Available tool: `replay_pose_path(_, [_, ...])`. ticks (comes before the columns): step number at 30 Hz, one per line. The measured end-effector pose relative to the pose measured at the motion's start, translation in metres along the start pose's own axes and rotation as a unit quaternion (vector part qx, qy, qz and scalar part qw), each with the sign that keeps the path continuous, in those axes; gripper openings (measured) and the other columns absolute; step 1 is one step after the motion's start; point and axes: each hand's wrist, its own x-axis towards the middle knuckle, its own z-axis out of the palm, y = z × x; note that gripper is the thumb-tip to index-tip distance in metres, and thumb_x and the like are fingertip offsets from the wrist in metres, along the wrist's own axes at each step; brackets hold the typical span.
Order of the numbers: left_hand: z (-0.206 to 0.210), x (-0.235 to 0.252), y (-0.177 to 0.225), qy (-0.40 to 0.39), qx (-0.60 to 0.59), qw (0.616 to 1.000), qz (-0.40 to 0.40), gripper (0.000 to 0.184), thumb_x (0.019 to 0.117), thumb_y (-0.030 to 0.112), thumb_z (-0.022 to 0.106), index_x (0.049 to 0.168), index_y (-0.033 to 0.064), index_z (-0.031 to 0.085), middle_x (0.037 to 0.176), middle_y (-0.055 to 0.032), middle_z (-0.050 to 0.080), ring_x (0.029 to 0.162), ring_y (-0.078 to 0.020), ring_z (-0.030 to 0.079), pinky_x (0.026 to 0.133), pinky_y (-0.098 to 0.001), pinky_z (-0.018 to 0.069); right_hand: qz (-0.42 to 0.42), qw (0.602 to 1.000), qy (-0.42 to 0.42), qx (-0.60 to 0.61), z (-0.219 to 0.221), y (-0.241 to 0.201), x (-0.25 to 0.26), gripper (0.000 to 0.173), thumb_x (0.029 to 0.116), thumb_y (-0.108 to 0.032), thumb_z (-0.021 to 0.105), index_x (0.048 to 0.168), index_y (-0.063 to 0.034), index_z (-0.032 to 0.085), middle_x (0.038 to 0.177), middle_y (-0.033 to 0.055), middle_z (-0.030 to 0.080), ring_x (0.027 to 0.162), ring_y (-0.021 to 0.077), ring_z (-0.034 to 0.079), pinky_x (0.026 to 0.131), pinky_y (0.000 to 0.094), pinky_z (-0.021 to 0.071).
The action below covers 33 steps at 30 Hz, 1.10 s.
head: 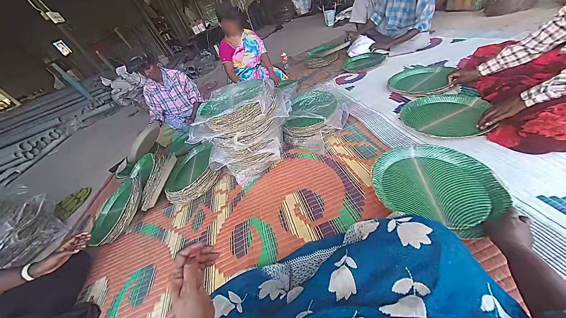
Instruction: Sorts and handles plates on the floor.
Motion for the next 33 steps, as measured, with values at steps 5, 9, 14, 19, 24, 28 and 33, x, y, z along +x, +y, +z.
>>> replay_pose_path(5, [0.067,0.028,-0.045,-0.129,0.099,0.980,-0.117,0.030,0.1022,0.005,0.035,0.114,-0.0097,0.058,0.094,-0.0064,0.066,0.077,-0.0059,0.065,0.073,-0.0222,0.0546,-0.168,0.984,-0.015,-0.052,0.008,-0.101,0.004,0.052,0.1000,-0.012,0.063,0.143,0.0142,0.049,0.156,0.0413,0.032,0.141,0.0619,0.035,0.103,0.0790,0.0334])
replay_pose_path(9, [0.073,0.005,-0.122,-0.224,0.248,0.919,-0.211,0.032,0.1087,0.007,0.040,0.124,-0.0120,0.060,0.112,-0.0259,0.068,0.096,-0.0304,0.068,0.087,-0.0445,0.0551,-0.252,0.953,-0.130,-0.112,0.023,-0.215,-0.022,0.046,0.1064,-0.034,0.058,0.126,0.0069,0.065,0.134,0.0352,0.059,0.127,0.0540,0.055,0.096,0.0742,0.0434])
replay_pose_path(14, [0.075,-0.018,-0.154,-0.459,0.456,0.709,-0.281,0.039,0.1107,0.019,0.044,0.139,-0.0041,0.058,0.139,-0.0248,0.061,0.133,-0.0359,0.058,0.114,-0.0503,0.0417,-0.179,0.916,-0.202,-0.298,0.101,-0.246,-0.068,0.058,0.1056,-0.045,0.055,0.115,0.0119,0.066,0.127,0.0346,0.062,0.123,0.0495,0.060,0.095,0.0685,0.0457])
replay_pose_path(19, [0.086,-0.025,-0.158,-0.529,0.543,0.599,-0.259,0.038,0.1091,0.023,0.048,0.139,0.0023,0.059,0.146,-0.0236,0.053,0.136,-0.0377,0.054,0.111,-0.0531,0.0453,-0.155,0.879,-0.214,-0.397,0.145,-0.218,-0.071,0.023,0.0992,-0.008,0.061,0.112,0.0109,0.066,0.122,0.0286,0.065,0.117,0.0441,0.064,0.089,0.0603,0.0527])
replay_pose_path(24, [0.092,-0.018,-0.159,-0.526,0.541,0.604,-0.256,0.040,0.1105,0.025,0.045,0.141,0.0025,0.056,0.145,-0.0227,0.055,0.135,-0.0374,0.055,0.110,-0.0544,0.0454,-0.182,0.909,-0.146,-0.346,0.133,-0.214,-0.060,0.021,0.1001,-0.001,0.057,0.115,0.0118,0.065,0.127,0.0327,0.062,0.123,0.0496,0.060,0.092,0.0655,0.0493])
replay_pose_path(28, [0.089,-0.029,-0.151,-0.385,0.550,0.738,-0.067,0.073,0.0965,0.019,0.068,0.158,-0.0013,0.035,0.164,-0.0300,0.027,0.155,-0.0430,0.025,0.122,-0.0629,0.0201,-0.516,0.831,-0.021,-0.207,0.132,-0.216,-0.062,0.028,0.0968,0.010,0.056,0.121,0.0064,0.069,0.137,0.0298,0.060,0.126,0.0492,0.059,0.093,0.0648,0.0480])
replay_pose_path(33, [0.090,-0.028,-0.155,-0.243,0.527,0.784,0.222,0.066,0.0817,0.016,0.080,0.140,-0.0062,0.059,0.150,-0.0339,0.049,0.140,-0.0554,0.045,0.111,-0.0788,0.0248,-0.723,0.621,-0.240,-0.184,0.157,-0.212,-0.124,0.026,0.1085,-0.013,0.050,0.116,0.0023,0.069,0.122,0.0215,0.068,0.110,0.0411,0.069,0.085,0.0590,0.0547])
